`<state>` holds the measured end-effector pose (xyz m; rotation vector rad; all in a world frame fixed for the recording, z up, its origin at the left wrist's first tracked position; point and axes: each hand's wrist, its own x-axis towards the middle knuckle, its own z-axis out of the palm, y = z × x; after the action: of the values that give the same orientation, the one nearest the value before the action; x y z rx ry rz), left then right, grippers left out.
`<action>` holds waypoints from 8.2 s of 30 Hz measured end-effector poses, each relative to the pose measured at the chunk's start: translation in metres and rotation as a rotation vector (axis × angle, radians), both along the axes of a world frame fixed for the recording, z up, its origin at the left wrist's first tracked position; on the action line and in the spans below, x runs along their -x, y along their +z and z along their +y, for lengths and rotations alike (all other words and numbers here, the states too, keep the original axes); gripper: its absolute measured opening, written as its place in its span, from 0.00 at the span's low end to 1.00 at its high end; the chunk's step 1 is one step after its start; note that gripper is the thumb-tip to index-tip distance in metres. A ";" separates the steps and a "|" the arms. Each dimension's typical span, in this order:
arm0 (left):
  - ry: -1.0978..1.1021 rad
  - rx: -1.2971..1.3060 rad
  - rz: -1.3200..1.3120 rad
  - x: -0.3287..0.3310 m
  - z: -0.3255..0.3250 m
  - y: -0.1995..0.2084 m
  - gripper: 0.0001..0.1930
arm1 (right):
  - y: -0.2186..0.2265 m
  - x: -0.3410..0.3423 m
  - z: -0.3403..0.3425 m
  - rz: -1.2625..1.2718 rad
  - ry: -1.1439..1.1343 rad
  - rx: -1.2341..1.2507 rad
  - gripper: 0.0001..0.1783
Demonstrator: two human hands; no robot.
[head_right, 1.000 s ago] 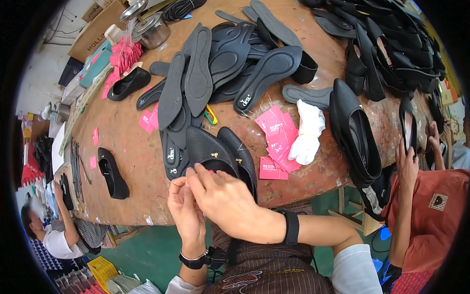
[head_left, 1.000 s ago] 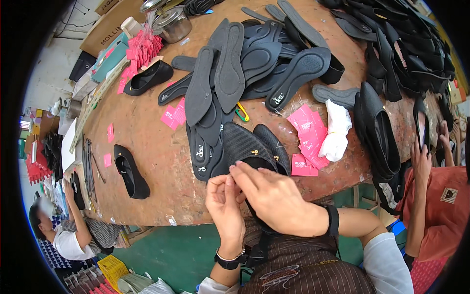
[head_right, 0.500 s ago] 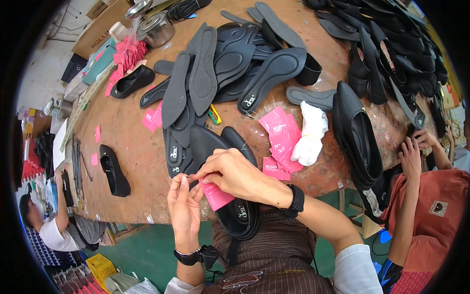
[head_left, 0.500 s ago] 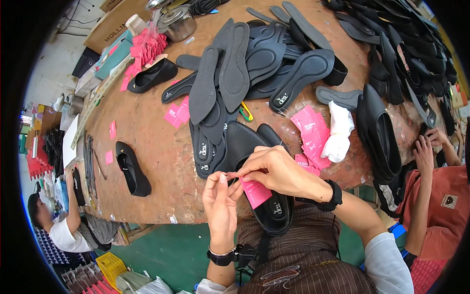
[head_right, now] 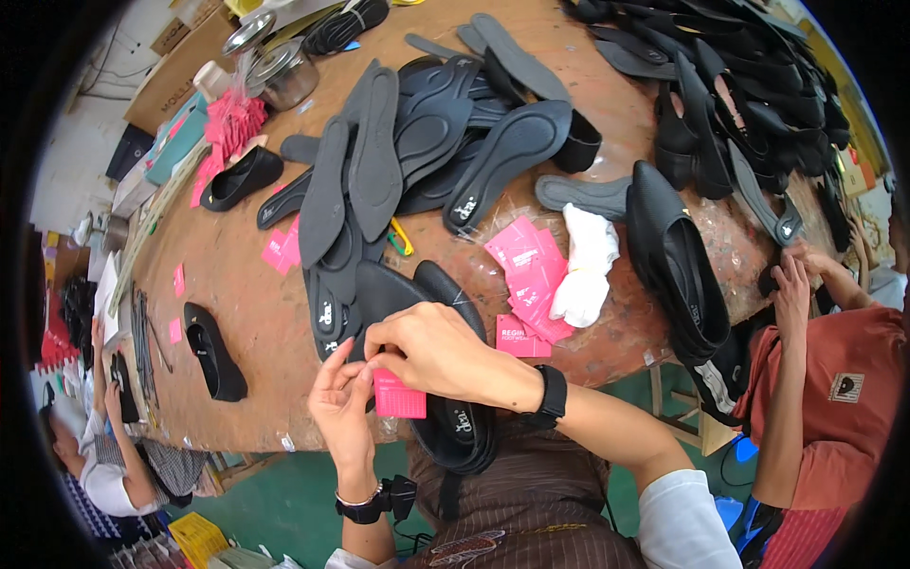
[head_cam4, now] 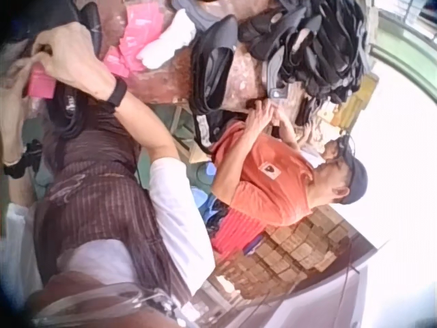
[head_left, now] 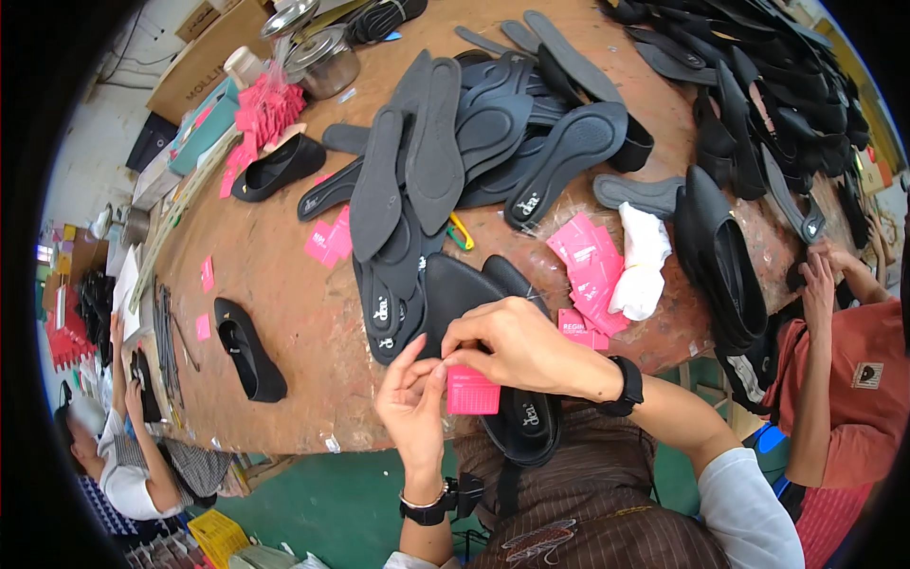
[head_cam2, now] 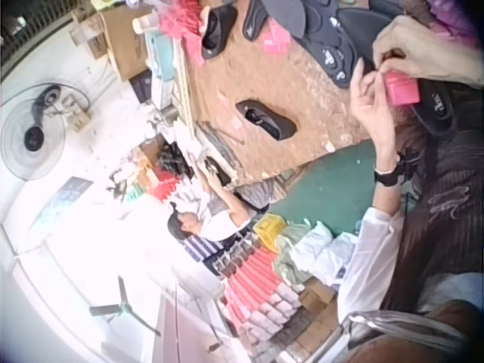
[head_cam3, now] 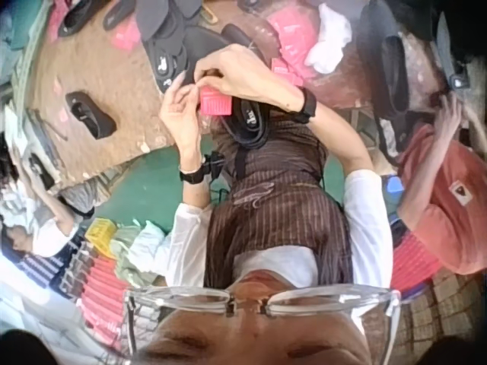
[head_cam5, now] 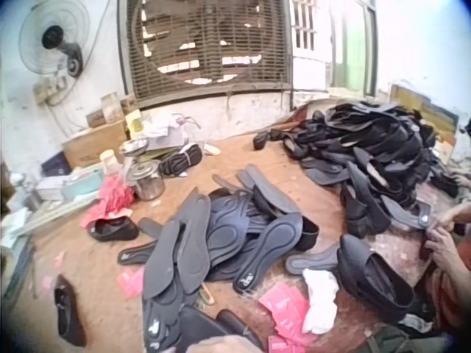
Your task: The person assembles black flat shoes by inserting insoles into the shoe uppers and attaching pink tags. They also wipe the insoles with a white cloth before insertion. The process involves handling multiple shoes and insoles on a cluttered work table.
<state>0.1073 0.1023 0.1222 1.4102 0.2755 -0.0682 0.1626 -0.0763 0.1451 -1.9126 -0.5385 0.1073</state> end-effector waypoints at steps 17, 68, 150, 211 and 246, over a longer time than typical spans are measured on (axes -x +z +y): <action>-0.129 0.065 -0.014 -0.014 0.012 0.001 0.29 | -0.002 -0.002 -0.001 0.133 0.042 -0.029 0.07; -0.408 -0.550 -0.027 0.007 -0.026 -0.010 0.25 | -0.038 0.069 -0.007 -0.238 -0.287 0.408 0.03; -0.354 -0.108 -0.035 0.009 -0.024 0.011 0.25 | -0.005 0.051 -0.036 0.415 -0.208 -0.181 0.07; -0.427 -0.737 -0.006 0.015 -0.039 0.006 0.20 | 0.025 0.056 -0.055 -0.118 -0.335 0.106 0.04; -0.371 -1.136 -0.288 0.020 -0.031 -0.016 0.15 | -0.054 0.080 0.005 -0.033 -0.378 0.488 0.01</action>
<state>0.0871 0.0710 0.1061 2.5572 -0.2531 -0.0051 0.0824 -0.0715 0.0908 -2.4634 -0.1683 -0.0431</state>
